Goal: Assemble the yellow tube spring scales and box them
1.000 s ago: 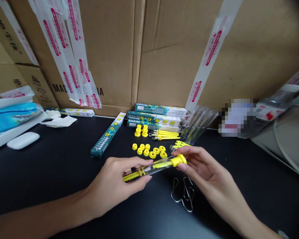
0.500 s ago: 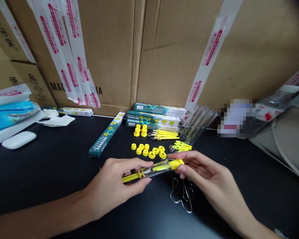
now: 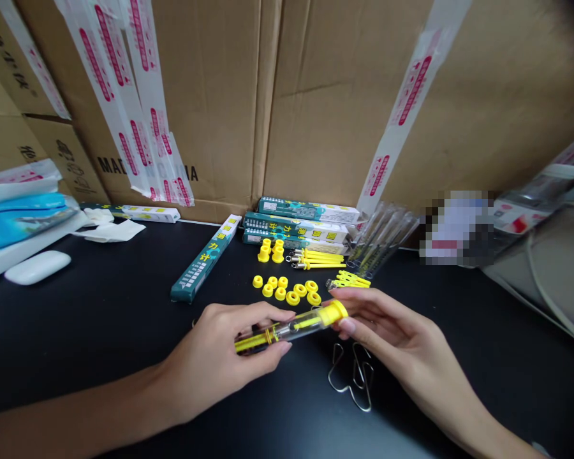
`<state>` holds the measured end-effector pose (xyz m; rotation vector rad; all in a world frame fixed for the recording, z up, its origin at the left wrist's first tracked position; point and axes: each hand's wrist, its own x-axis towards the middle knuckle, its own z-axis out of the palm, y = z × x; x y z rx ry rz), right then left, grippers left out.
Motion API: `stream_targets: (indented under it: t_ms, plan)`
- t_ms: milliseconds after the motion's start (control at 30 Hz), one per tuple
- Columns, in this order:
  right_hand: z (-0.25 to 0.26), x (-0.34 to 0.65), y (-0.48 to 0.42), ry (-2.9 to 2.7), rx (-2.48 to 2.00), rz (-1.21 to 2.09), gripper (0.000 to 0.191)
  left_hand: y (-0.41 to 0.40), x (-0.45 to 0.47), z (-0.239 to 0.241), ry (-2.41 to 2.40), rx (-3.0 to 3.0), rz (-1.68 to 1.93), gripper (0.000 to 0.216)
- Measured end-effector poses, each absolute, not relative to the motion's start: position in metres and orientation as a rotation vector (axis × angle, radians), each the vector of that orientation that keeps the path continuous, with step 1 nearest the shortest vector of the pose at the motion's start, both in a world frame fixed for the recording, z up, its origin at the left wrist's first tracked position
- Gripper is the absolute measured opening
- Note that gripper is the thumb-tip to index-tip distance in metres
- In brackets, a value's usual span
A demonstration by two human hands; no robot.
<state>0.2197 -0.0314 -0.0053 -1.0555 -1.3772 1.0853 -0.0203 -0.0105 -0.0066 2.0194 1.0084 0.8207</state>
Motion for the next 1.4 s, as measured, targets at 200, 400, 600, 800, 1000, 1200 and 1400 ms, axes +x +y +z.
stream_targets:
  t_ms: [200,400,600,800,1000,1200,1400]
  plan:
    - [-0.005,0.222,-0.031,-1.382,-1.128,1.097,0.014,-0.01,-0.021,-0.005,0.999,2.026,0.801,0.029]
    - [-0.004,0.22,-0.029,-1.365,-1.175,1.085,0.014,-0.01,-0.02,-0.005,1.014,2.038,0.795,0.028]
    - [-0.002,0.218,-0.03,-1.413,-1.185,1.059,0.016,-0.01,-0.021,-0.005,1.015,2.03,0.794,0.029]
    - [-0.007,0.221,-0.031,-1.499,-1.162,0.963,0.016,-0.009,-0.021,-0.007,1.069,2.019,0.788,0.029]
    - [-0.012,0.222,-0.031,-1.533,-1.147,0.933,0.014,-0.009,-0.02,-0.007,1.069,2.027,0.803,0.03]
    - [-0.01,0.222,-0.03,-1.56,-1.202,1.002,0.014,-0.013,-0.022,-0.001,1.013,2.106,0.859,0.034]
    - [-0.008,0.218,-0.031,-1.498,-1.214,1.026,0.022,-0.013,-0.026,0.004,0.924,2.093,0.868,0.03]
